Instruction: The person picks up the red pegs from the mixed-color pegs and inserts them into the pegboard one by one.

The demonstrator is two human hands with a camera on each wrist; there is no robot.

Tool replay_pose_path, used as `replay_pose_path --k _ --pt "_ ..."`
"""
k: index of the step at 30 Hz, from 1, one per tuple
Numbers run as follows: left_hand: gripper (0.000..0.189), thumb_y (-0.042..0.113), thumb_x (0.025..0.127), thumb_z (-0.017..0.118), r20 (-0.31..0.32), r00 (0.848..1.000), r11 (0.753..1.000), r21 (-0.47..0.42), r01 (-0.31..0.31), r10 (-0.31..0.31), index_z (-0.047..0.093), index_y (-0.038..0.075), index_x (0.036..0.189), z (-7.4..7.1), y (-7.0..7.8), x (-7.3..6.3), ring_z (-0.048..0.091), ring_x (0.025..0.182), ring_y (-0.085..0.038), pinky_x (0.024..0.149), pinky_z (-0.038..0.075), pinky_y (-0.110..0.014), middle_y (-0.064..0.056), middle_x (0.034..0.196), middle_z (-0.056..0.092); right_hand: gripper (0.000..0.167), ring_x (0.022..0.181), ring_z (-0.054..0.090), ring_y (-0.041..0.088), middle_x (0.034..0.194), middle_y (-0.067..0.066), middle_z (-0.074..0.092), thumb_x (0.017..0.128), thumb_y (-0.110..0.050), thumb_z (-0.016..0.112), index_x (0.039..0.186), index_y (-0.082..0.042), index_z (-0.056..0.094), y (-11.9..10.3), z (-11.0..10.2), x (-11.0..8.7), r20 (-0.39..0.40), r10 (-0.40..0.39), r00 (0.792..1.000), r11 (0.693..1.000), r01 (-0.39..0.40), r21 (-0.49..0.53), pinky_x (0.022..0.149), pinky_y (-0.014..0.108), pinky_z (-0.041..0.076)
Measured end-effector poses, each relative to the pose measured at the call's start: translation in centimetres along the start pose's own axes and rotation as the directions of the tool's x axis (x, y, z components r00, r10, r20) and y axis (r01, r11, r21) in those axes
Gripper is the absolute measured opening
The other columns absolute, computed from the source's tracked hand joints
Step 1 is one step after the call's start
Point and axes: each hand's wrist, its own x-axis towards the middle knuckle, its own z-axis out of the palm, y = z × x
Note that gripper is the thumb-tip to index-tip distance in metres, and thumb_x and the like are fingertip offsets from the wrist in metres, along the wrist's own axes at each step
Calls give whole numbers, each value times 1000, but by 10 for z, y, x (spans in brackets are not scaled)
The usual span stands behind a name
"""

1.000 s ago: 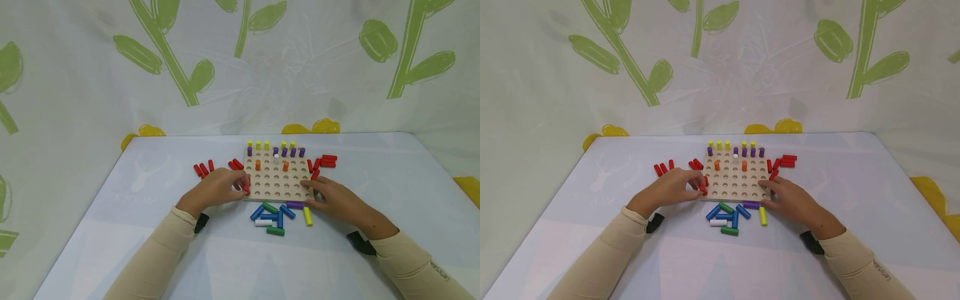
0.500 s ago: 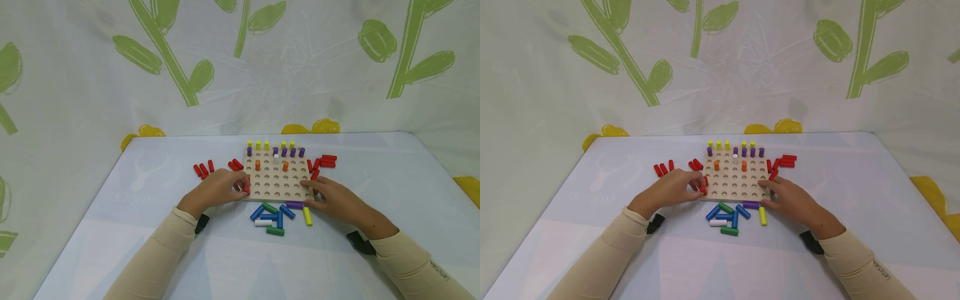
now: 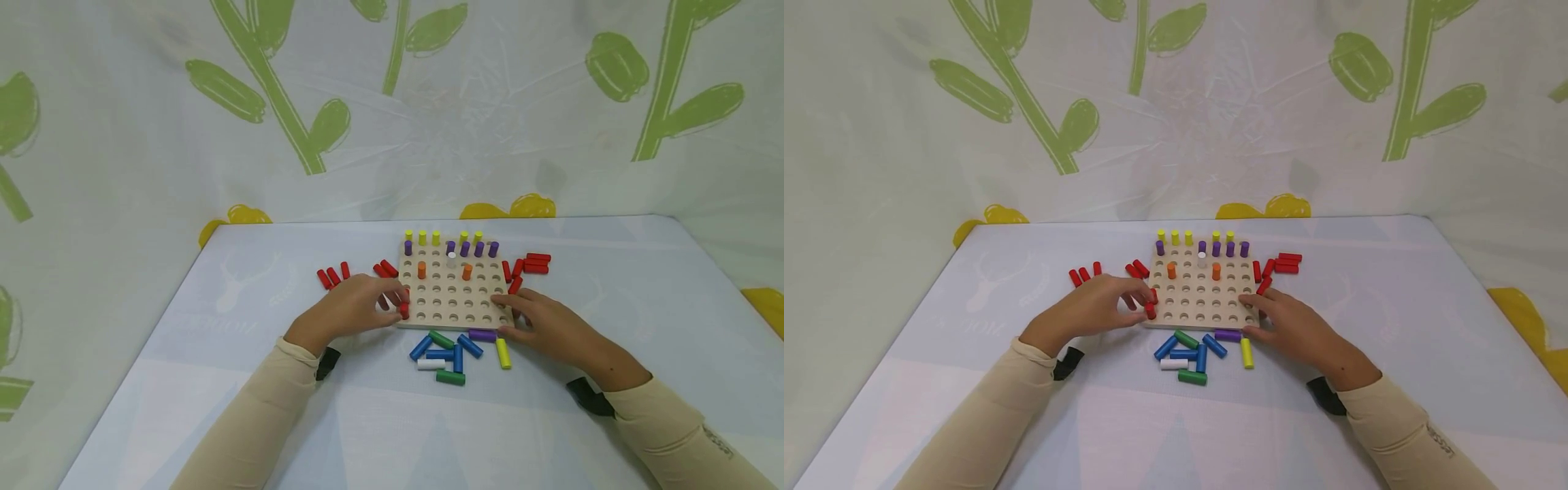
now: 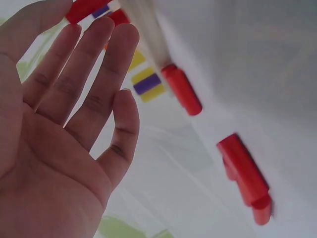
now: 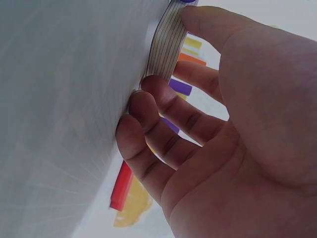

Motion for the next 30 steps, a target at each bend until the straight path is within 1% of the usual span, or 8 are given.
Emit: replay_pose_path --k 3,6,11,17,20,25,28,30 --pt "28 26 89 76 -35 999 1000 -12 -5 5 69 22 116 -8 -5 -3 66 94 -8 82 55 -26 8 101 72 64 95 56 20 114 10 61 87 -37 78 143 -18 55 0 0 0 -8 -7 1000 1000 7 1 86 44 59" --pt "29 24 89 76 -73 997 1000 -24 12 -14 69 18 117 -16 -12 -5 66 94 -10 82 56 -29 6 102 72 64 95 57 20 114 10 61 87 -36 77 144 -18 55 1 0 0 -9 -10 1000 1000 10 -1 86 44 59" --pt "30 25 93 72 -112 990 995 -61 73 -80 68 16 121 -26 -29 -7 64 97 -15 83 56 -33 1 110 70 64 95 57 20 115 11 61 87 -36 77 144 -17 54 2 1 1 -1 -13 1000 1000 13 0 86 44 59" --pt "28 22 94 70 -197 971 989 -95 117 -134 68 13 121 -37 -52 -13 62 96 -19 81 55 -35 -4 115 67 65 96 57 21 117 12 61 86 -36 78 144 -17 54 2 1 1 6 -6 1000 1000 6 -1 87 46 58" --pt "26 20 96 67 -221 961 984 -105 144 -164 68 12 121 -40 -61 -15 63 99 -21 82 55 -37 -4 118 66 65 95 57 20 115 11 61 86 -36 78 144 -17 54 2 2 2 5 -5 1000 1000 5 -1 87 45 59" --pt "25 20 98 63 -233 948 975 -91 201 -217 67 14 122 -42 -74 -16 63 100 -23 82 54 -39 -3 118 64 65 95 57 20 115 11 61 86 -36 78 144 -17 54 3 3 1 4 -4 1000 1000 4 -1 86 44 59" --pt "27 21 98 62 -214 939 963 -80 259 -270 66 15 124 -42 -81 -16 61 101 -24 84 54 -39 -5 118 62 65 96 57 20 116 11 61 86 -35 78 144 -17 54 3 3 0 4 0 1000 1000 0 1 87 45 59" --pt "29 23 98 62 -195 929 949 -77 304 -314 64 16 126 -43 -85 -17 60 104 -26 86 53 -41 -6 120 62 65 95 57 21 116 12 61 87 -36 78 144 -17 54 2 2 0 4 0 1000 1000 0 3 87 45 59"
